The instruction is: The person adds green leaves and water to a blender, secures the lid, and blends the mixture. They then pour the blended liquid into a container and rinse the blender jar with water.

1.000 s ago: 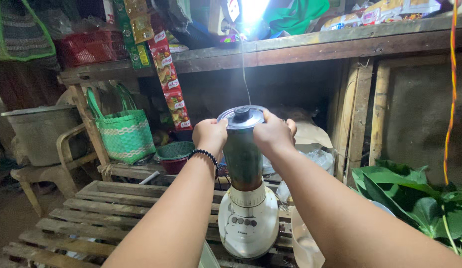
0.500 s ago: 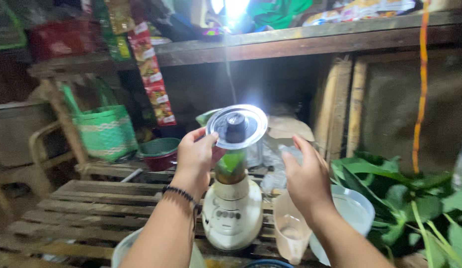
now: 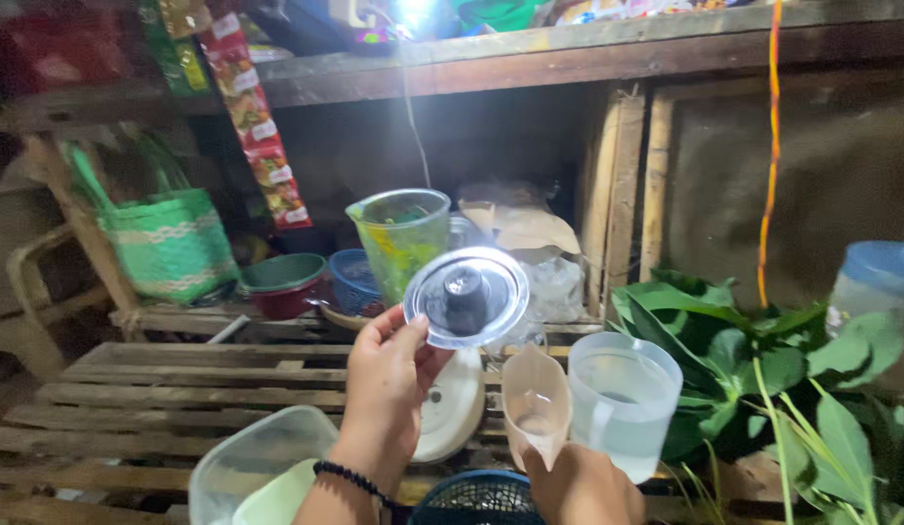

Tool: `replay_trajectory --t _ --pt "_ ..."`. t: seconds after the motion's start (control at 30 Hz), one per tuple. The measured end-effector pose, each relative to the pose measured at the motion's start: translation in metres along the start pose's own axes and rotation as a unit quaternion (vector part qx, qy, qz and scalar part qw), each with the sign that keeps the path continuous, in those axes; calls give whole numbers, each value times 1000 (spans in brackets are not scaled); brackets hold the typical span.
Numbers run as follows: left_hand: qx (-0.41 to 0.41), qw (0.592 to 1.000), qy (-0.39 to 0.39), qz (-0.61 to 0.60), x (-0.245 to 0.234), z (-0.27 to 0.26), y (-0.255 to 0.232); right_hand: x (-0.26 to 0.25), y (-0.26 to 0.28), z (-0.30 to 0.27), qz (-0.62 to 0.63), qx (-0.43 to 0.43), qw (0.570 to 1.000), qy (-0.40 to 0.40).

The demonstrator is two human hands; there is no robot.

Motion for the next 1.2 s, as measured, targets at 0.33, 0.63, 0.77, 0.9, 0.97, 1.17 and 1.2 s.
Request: replay_trajectory --t 0.33,0.63,0.77,0.9,0.97,1.17,1.2 --pt "-1 998 -61 -11 -36 -4 -48 94 -30 111 218 -17 975 -49" --pt "22 998 -64 -18 -47 -1 -69 52 11 100 617 -8 785 -54" --pt "33 997 -60 -21 -42 -1 -86 -31 48 53 499 -53 851 -155" --pt "54 997 -50 -30 -32 4 -108 -109 85 9 409 -46 885 -216" --pt "76 997 -18 -24 -26 9 -118 -139 101 -1 372 -52 895 -242" --pt "99 994 11 -40 -11 38 -145 -190 141 3 290 -134 892 -319" --pt "100 994 12 -43 -10 43 -148 -194 148 6 288 -145 890 -321"
Point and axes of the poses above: each hand's wrist, its own z-axis towards the middle knuckle, its own x-axis out of the palm, y = z × x, the point moved 2 cm from there along z, towards the middle knuckle, and after that the axes turned 7 degrees about -x, right-handed, at the moved point
